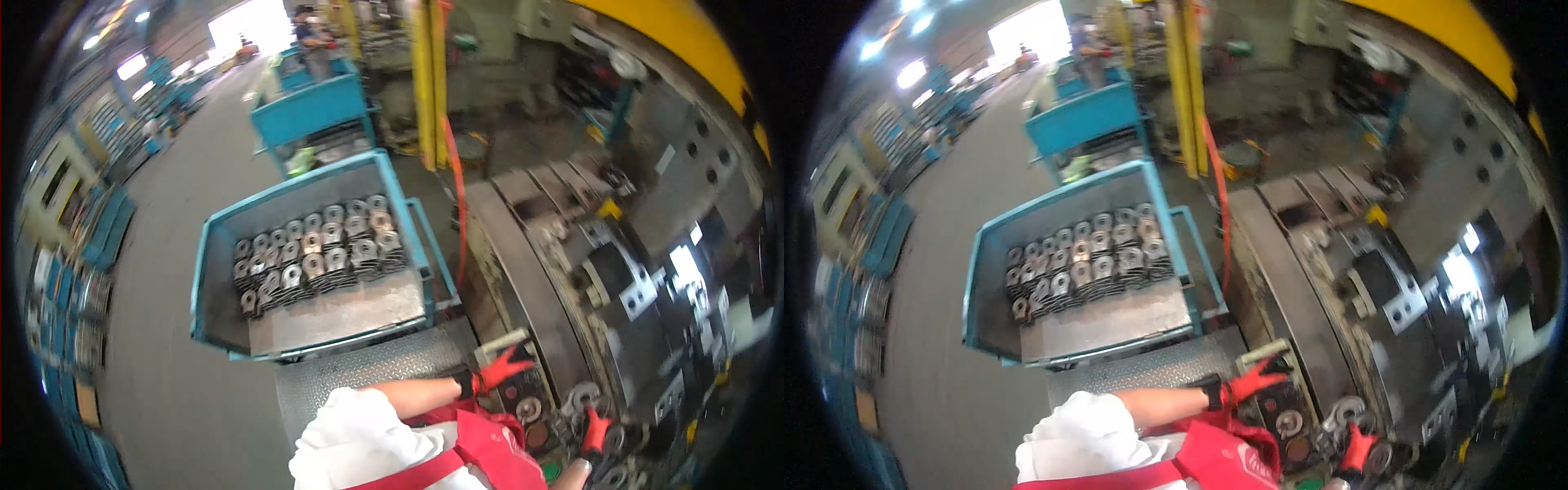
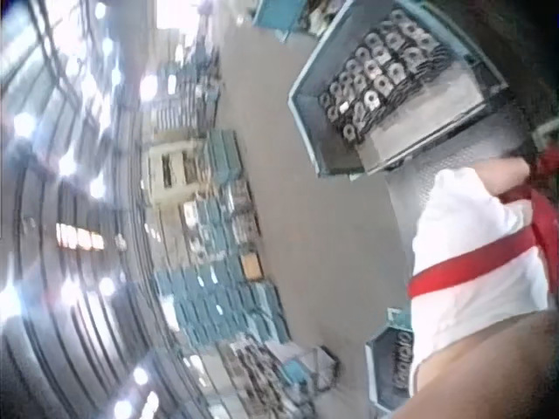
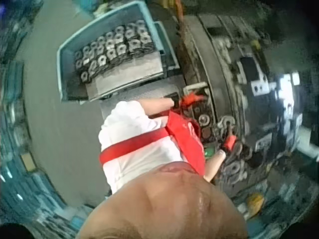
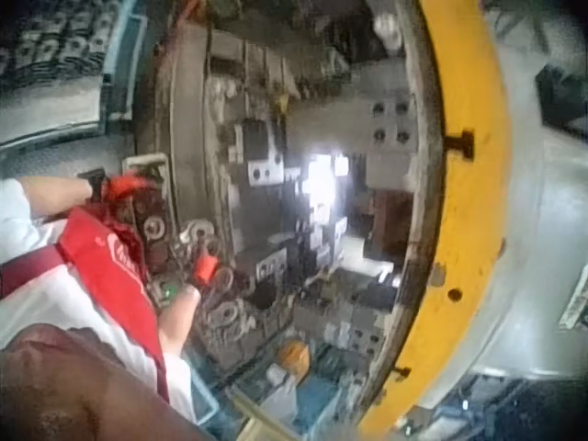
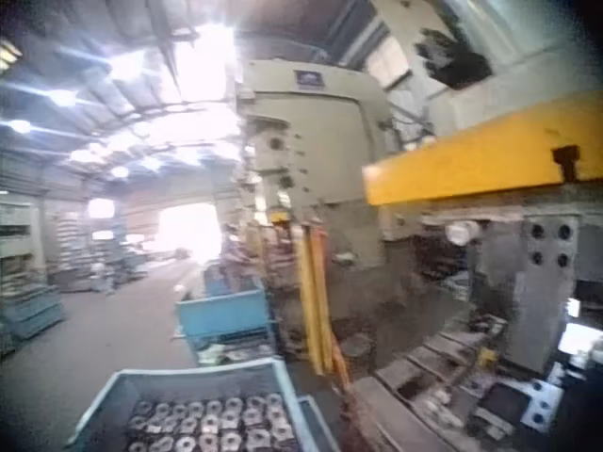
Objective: Operates an industrial stamping press to produce metal components and then organizes the finished parts into a storage bin on the factory floor.
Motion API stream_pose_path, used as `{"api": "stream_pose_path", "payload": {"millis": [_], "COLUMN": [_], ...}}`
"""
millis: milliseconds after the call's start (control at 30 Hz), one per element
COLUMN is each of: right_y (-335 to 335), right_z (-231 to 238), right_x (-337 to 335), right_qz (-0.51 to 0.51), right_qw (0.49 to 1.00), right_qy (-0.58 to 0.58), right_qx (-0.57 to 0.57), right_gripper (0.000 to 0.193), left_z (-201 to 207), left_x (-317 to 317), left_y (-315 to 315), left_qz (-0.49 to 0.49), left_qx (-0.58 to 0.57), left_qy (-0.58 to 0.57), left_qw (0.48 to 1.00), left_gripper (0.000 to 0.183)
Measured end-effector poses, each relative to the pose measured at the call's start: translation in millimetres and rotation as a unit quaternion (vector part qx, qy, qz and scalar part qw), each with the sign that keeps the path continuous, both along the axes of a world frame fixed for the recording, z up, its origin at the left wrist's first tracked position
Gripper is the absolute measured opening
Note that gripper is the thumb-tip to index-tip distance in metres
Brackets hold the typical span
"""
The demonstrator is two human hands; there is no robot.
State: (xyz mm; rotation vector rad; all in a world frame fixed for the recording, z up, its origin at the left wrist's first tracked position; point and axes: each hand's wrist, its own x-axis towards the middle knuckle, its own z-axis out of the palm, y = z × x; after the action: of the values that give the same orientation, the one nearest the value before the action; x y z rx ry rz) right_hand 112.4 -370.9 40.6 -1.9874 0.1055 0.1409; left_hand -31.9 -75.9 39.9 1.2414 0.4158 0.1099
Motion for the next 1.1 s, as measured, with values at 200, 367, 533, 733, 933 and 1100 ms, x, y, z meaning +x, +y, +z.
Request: {"api": "stream_pose_path", "payload": {"millis": [200,367,533,733,933,1100], "right_y": [7,61,69,72,89,79], "right_z": [31,42,30,52,65,71], "right_x": [-27,-24,-33,-43,-54,-68], "right_qz": [-0.115,-0.072,-0.141,-0.099,-0.140,-0.190], "right_qw": [0.982,0.962,0.908,0.935,0.974,0.968], "right_qy": [-0.072,0.055,0.032,-0.143,-0.149,-0.073], "right_qx": [-0.130,-0.258,-0.393,-0.309,-0.102,0.148], "right_gripper": [0.068,0.068,0.067,0.051,0.035,0.031], "left_z": [27,-17,-2,37,4,7], "left_x": [18,49,99,121,166,159], "left_y": [67,54,-17,-32,-35,-26], "left_qz": [0.010,-0.174,-0.268,-0.313,-0.338,-0.425], "left_qx": [-0.086,-0.065,0.152,0.663,0.695,0.343], "left_qy": [-0.124,-0.014,0.069,-0.112,-0.130,0.030], "left_qw": [0.988,0.982,0.949,0.670,0.622,0.837], "left_gripper": [0.045,0.051,0.068,0.082,0.090,0.067]}}
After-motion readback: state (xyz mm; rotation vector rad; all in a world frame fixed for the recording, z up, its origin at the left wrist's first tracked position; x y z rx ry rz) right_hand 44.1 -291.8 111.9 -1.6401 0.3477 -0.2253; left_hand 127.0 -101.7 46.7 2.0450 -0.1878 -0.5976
